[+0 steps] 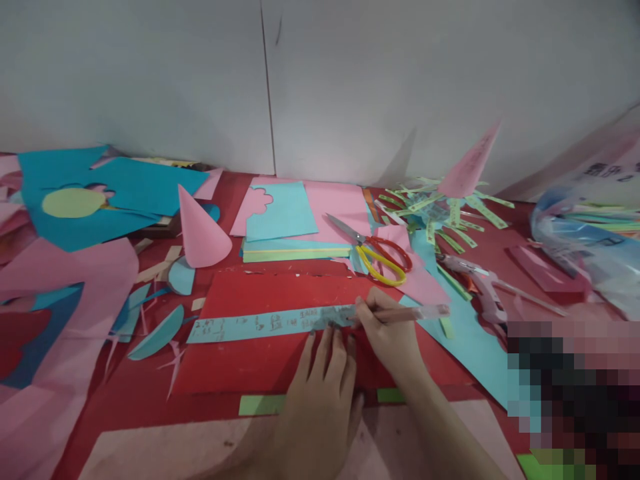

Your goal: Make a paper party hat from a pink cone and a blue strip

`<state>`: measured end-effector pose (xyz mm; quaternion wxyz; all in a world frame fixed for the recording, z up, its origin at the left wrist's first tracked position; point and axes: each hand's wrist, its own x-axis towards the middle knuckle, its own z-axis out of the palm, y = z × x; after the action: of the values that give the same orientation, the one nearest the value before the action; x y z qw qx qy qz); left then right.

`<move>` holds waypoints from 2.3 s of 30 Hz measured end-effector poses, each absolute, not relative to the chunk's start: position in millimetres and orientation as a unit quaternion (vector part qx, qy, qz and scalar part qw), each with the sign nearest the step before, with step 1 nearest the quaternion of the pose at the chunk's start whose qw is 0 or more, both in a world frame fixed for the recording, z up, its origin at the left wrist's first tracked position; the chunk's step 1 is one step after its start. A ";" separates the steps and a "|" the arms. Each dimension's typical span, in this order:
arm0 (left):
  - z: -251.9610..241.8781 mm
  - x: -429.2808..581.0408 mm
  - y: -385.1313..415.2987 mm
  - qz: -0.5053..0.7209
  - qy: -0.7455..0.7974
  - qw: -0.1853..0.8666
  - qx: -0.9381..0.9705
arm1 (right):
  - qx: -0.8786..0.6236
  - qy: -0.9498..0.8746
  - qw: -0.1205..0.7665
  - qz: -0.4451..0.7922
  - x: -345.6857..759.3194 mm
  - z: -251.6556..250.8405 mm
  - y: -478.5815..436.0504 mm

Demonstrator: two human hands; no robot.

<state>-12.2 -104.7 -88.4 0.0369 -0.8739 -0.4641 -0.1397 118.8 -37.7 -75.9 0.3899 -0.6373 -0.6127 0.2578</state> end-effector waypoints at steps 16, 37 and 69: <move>-86.9 -11.9 -104.2 -0.135 -0.463 0.037 -0.875 | -0.634 -0.612 0.391 0.265 117.9 -77.0 -37.8; -85.5 -12.1 -103.6 -0.150 -0.461 0.049 -0.873 | -0.641 -0.572 0.415 0.297 118.4 -74.0 -36.5; -86.1 -11.5 -104.2 -0.150 -0.463 0.068 -0.871 | -0.641 -0.577 0.418 0.286 120.6 -76.9 -36.4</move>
<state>-11.5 -104.2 -86.1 0.0682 -0.8709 -0.4630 -0.1499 120.6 -36.4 -76.9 0.4181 -0.6408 -0.5769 0.2859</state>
